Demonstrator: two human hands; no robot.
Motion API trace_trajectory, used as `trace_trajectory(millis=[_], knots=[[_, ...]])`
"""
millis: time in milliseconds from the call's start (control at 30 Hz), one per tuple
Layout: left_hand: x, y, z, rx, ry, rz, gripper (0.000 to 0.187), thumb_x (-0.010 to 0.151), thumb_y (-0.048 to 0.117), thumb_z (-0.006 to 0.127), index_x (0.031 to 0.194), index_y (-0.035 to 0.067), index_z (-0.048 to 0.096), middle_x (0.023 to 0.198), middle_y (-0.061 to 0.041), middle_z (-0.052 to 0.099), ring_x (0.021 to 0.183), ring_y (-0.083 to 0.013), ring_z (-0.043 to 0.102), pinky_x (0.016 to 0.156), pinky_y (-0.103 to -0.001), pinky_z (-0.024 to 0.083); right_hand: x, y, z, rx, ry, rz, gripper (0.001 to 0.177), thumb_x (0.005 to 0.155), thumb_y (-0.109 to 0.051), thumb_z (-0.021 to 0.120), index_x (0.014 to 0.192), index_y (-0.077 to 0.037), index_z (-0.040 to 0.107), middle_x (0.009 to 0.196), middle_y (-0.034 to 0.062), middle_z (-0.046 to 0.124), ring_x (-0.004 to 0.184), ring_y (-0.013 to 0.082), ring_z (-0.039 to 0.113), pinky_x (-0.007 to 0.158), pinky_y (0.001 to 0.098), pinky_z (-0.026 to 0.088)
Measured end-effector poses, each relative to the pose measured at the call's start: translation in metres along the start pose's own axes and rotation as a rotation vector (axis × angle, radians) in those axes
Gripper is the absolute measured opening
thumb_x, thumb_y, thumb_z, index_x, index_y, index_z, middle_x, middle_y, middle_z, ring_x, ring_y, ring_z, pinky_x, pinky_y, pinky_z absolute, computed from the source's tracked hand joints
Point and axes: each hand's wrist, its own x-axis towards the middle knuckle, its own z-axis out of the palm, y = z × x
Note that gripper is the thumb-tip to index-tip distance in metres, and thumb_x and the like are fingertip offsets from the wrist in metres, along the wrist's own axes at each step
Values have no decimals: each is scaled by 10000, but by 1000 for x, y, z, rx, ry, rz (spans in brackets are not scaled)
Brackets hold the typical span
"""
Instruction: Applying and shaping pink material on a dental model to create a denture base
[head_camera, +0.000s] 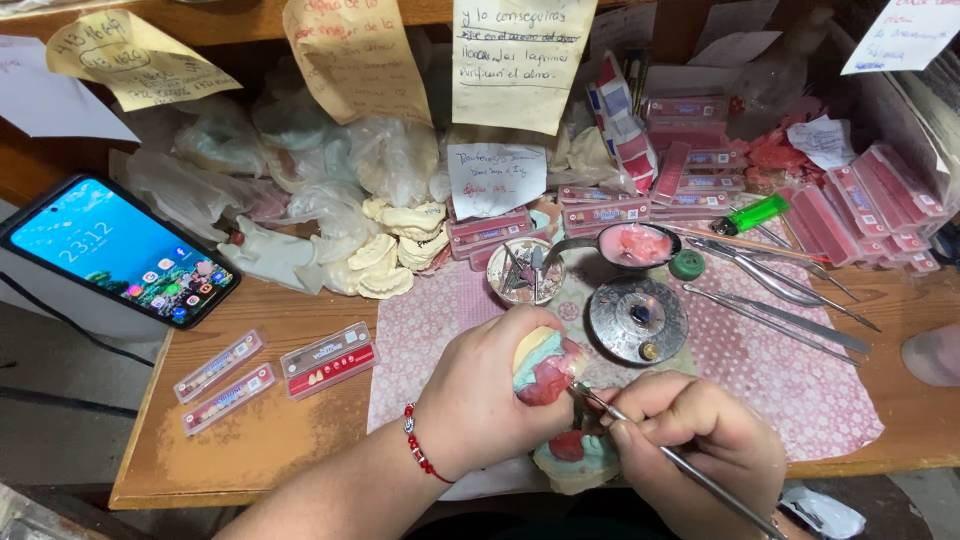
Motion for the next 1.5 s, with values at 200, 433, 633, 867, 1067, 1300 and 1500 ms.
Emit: trace_trajectory(millis=[200,433,633,867,1067,1300,1500], knots=[[-1,-2,2,9,0,-5,422,631,271,697,1045,208,644,938,53,804,813,-278,754,739,-395,581,-1,0,-1,-51,14,1,256,835,0,732,801,-141,521,809,84,726,805,163,780,732,248,622],[-2,-2,2,16,5,16,439,624,271,709,1052,205,644,934,25,791,813,-286,746,738,-397,580,2,-2,-1,-96,-8,-32,235,832,-16,739,800,-143,544,824,79,738,814,157,795,711,238,634],[-2,-1,2,10,10,3,429,626,279,713,1044,210,645,918,28,792,796,-284,751,726,-395,581,7,-8,1,-157,-22,-41,235,833,-34,735,783,-145,534,811,68,743,752,150,781,674,236,619],[-3,-2,3,21,15,-8,412,637,280,715,1038,214,645,898,6,787,779,-297,745,708,-405,577,10,-6,1,-188,-53,-82,269,829,-43,736,773,-146,494,797,73,741,686,146,745,626,243,592],[-2,-2,3,24,22,4,402,638,267,700,1031,207,643,903,10,786,783,-302,741,716,-411,577,12,-9,2,-243,-60,-115,253,828,-46,740,763,-145,516,786,51,739,679,147,739,649,248,598],[-2,-2,4,12,15,-5,336,691,254,644,1022,201,633,927,59,805,795,-298,747,719,-419,579,21,-13,3,-322,-143,-197,243,858,-79,724,844,-149,492,794,51,762,612,183,743,639,301,608],[-2,-6,6,23,25,30,373,687,299,713,1038,204,631,923,10,795,815,-307,756,713,-420,575,24,-11,3,-378,-200,-291,228,867,-92,726,859,-144,505,855,47,765,629,203,736,670,329,601]])
